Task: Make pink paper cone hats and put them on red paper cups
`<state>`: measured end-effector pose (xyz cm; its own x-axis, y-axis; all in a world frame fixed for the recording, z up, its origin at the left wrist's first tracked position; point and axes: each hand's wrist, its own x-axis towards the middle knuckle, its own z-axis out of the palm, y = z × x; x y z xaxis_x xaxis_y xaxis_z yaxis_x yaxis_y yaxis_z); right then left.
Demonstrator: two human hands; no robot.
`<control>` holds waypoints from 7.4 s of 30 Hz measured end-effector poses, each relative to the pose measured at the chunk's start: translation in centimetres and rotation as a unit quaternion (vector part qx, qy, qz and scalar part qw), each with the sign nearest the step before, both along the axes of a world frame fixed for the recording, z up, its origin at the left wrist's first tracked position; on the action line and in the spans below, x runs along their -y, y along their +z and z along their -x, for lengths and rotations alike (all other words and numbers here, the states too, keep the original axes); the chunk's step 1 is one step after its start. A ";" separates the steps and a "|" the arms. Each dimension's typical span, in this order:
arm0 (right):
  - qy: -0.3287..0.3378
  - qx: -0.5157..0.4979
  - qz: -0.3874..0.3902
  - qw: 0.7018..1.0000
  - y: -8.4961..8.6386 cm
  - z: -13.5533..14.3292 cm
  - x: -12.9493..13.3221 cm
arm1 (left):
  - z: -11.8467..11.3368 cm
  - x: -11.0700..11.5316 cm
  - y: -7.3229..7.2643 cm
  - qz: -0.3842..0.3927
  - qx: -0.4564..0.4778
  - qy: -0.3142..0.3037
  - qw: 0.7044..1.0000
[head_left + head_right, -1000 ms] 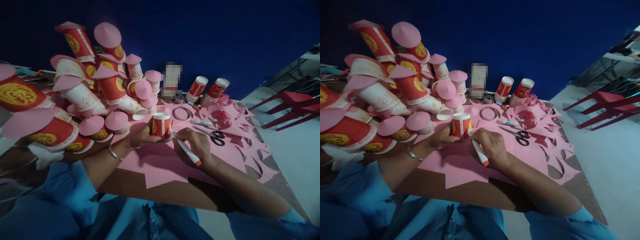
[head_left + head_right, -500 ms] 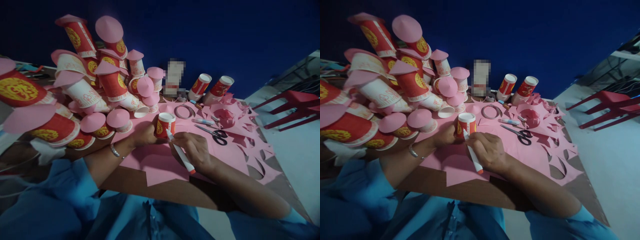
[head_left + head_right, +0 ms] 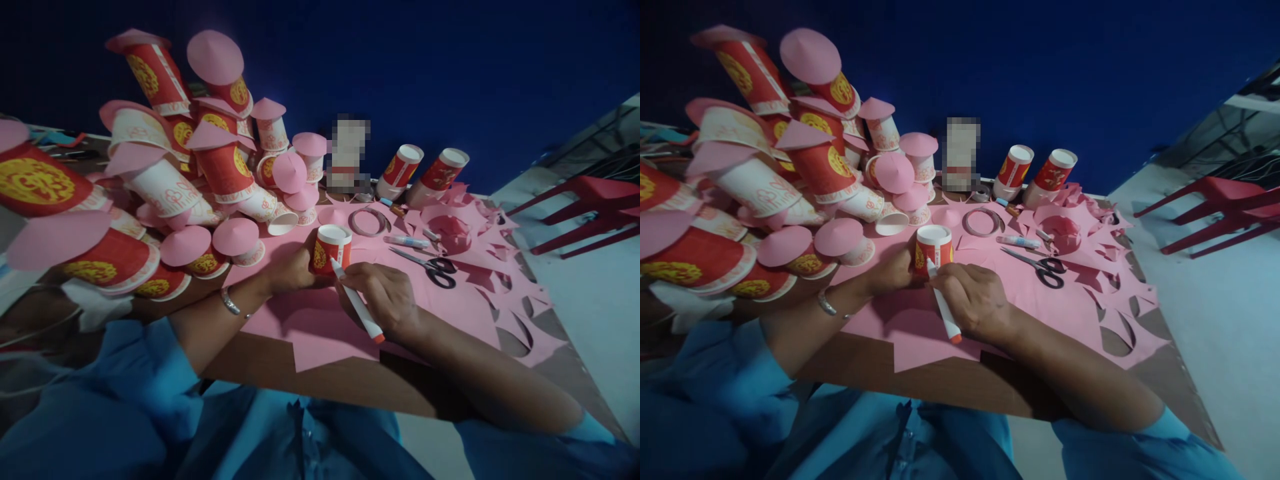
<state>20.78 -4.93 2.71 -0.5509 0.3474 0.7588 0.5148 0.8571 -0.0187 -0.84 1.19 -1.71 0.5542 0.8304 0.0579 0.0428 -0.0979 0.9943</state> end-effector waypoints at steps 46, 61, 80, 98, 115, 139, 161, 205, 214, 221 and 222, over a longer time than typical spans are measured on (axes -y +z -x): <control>-0.036 -0.044 0.026 0.998 0.7 -0.2 -0.3 | -0.5 0.4 1.2 0.183 0.228 -0.081 0.953; 0.016 -0.010 -0.024 1.000 1.0 0.2 0.7 | -0.3 0.6 1.0 0.097 0.112 -0.013 0.989; -0.013 0.003 -0.010 1.000 0.1 0.0 0.2 | 0.0 0.2 0.1 0.045 0.029 -0.013 0.998; -0.041 -0.042 0.015 0.998 0.8 -0.5 -0.4 | -0.5 0.4 1.1 0.120 0.147 -0.076 0.979; 0.000 -0.051 -0.022 0.998 1.4 -0.4 0.1 | -0.4 0.6 1.3 0.131 0.137 -0.035 0.981; -0.006 -0.019 -0.002 1.000 0.9 -0.5 -0.2 | -0.2 0.2 0.7 0.060 0.020 -0.043 0.997; 0.014 -0.023 0.005 1.000 1.6 -0.2 0.4 | -0.2 0.4 1.1 0.113 0.082 -0.047 0.989; -0.004 -0.051 0.127 0.991 -0.2 -2.6 -4.0 | -0.4 0.6 2.6 0.154 0.197 -0.091 0.964; 0.010 -0.002 0.099 0.995 0.4 -1.5 -3.0 | -0.7 1.1 1.9 0.109 0.111 -0.048 0.987; -0.050 -0.119 -0.008 0.992 2.1 -2.1 -1.2 | 0.0 0.5 1.5 0.147 0.166 -0.059 0.973; -0.052 -0.118 -0.011 0.992 2.3 -2.0 -0.8 | -0.1 0.5 1.5 0.148 0.163 -0.053 0.974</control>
